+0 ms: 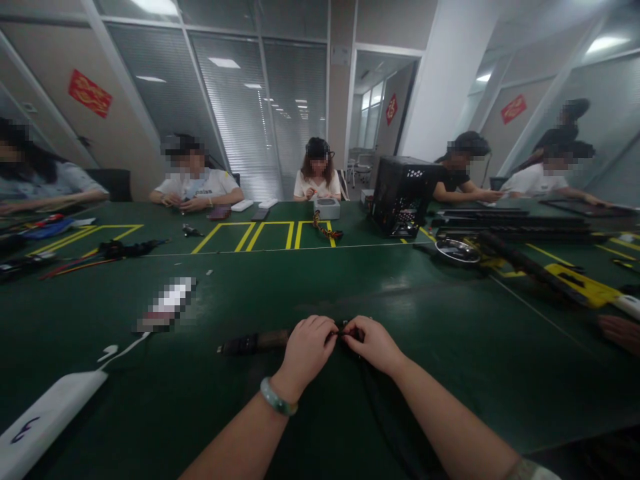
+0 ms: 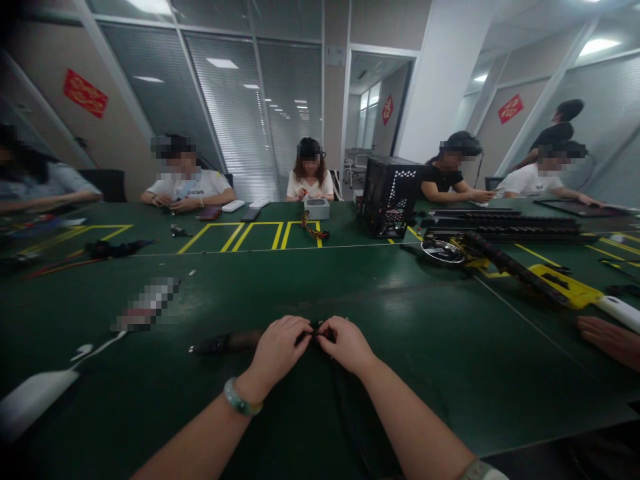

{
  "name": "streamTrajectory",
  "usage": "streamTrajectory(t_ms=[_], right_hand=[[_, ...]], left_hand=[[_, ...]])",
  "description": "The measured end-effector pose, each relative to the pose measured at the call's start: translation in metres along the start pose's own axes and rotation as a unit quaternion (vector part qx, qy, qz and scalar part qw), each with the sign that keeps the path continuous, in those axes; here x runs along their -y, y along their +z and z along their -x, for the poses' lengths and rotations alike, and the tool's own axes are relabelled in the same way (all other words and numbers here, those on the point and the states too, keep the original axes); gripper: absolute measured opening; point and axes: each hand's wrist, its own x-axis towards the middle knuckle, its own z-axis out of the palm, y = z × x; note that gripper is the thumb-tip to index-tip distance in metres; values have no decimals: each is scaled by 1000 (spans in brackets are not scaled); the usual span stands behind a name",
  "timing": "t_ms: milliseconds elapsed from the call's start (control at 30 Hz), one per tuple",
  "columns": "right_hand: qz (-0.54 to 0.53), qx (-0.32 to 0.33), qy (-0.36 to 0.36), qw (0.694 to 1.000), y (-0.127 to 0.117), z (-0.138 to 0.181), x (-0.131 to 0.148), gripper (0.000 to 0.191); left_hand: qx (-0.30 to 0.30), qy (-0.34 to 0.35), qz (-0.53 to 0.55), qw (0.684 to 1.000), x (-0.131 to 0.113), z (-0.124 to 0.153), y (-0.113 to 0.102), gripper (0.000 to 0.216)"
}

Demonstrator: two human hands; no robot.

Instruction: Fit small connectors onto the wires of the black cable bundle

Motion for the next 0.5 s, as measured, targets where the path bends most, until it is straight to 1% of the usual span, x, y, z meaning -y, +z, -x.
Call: streamTrajectory(t_ms=[200,400,500], right_hand=[[13,5,-13,1000,-1,0,1,5],[-21,-13,30,999,12,-3,2,6],[-32,-24,28,999,16,-4,3,7]], left_hand=[[3,-1,3,1000,1,-1,1,13],[7,-4,11,1000,4,-1,2,12],[5,-8,18,1000,5,-2,3,12]])
